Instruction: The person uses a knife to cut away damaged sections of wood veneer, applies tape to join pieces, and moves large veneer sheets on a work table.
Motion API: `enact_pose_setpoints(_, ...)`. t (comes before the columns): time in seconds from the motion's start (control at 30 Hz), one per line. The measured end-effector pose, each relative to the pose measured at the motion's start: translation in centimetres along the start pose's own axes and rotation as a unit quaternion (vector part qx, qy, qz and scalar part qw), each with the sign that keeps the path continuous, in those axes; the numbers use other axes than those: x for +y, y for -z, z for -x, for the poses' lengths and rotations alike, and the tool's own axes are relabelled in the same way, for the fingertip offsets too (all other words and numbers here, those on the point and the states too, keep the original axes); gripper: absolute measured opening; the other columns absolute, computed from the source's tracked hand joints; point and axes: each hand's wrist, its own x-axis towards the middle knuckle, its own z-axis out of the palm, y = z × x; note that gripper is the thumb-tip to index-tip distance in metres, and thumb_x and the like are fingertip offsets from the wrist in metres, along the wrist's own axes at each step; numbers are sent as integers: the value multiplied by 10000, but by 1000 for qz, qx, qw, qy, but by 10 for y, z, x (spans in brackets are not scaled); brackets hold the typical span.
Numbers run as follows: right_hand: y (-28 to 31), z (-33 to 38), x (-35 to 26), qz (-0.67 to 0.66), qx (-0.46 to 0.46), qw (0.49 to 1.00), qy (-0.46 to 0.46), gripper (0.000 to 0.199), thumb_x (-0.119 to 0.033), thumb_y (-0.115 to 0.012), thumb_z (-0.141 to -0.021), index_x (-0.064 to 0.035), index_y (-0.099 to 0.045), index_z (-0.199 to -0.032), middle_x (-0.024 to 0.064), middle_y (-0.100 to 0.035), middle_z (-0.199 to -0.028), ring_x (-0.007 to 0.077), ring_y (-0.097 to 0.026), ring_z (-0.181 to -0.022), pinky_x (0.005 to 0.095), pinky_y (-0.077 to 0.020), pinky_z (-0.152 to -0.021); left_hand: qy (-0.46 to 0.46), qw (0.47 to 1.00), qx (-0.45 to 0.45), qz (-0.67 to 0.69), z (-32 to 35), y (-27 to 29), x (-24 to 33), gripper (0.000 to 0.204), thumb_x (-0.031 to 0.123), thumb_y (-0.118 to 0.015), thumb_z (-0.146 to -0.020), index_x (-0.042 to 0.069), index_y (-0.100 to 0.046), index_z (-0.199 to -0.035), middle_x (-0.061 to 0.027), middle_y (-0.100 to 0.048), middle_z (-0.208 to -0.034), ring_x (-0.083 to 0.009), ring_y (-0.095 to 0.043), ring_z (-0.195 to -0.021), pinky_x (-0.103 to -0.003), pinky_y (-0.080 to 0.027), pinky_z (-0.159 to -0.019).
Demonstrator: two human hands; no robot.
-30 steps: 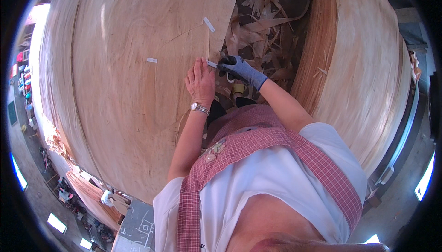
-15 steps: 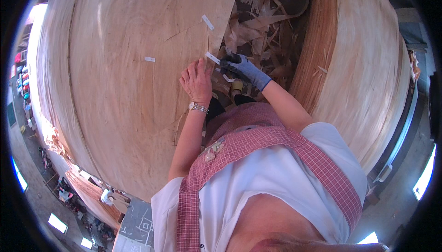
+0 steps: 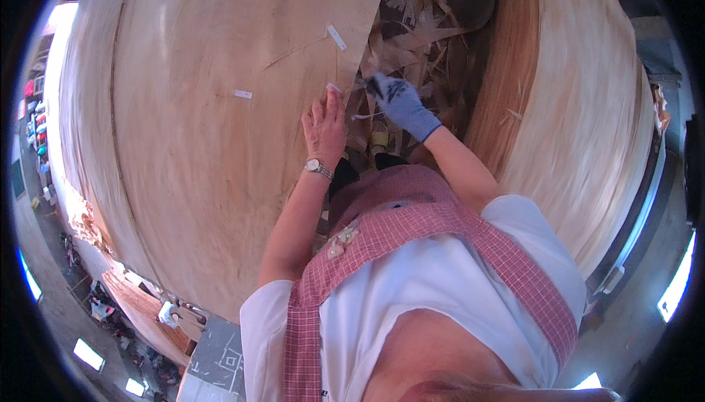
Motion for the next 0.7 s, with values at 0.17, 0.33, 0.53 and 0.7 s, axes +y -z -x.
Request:
enact_pose_setpoints(0.17,93,-19,-64,-114,-14,989,93,276,-106,-574,-887,-12,-571,-1147,220,-644,-929,378,-636,-843,412,-517,-759,69,983,14,169,7,15,-16,443,37,-564,-795,96,-572,-1234,-82,-508,-1368,-293,-498,-1161,-420,-426,-923)
enact_pose_setpoints(0.33,68,-49,-190,-319,-193,926,56,203,-166,-611,-897,7,-627,-1001,75,-684,-819,139,-642,-656,300,-520,-620,273,936,136,176,100,1,-81,379,29,-544,-859,64,-534,-1237,-171,-502,-1356,-371,-457,-1250,-477,-378,-1045)
enact_pose_setpoints(0.53,-67,-105,-261,-332,-333,882,-30,224,-230,-641,-888,-7,-639,-904,62,-697,-741,112,-621,-557,269,-488,-499,380,888,182,184,126,28,-123,441,18,-535,-875,45,-498,-1313,-164,-483,-1404,-353,-457,-1263,-446,-382,-1051)
enact_pose_setpoints(0.7,-103,-109,-253,-164,-286,941,72,286,-277,-625,-896,-4,-636,-979,126,-692,-754,193,-664,-620,343,-519,-567,305,944,35,124,122,31,-154,513,21,-522,-827,54,-514,-1339,-86,-477,-1439,-293,-504,-1199,-398,-393,-1040)
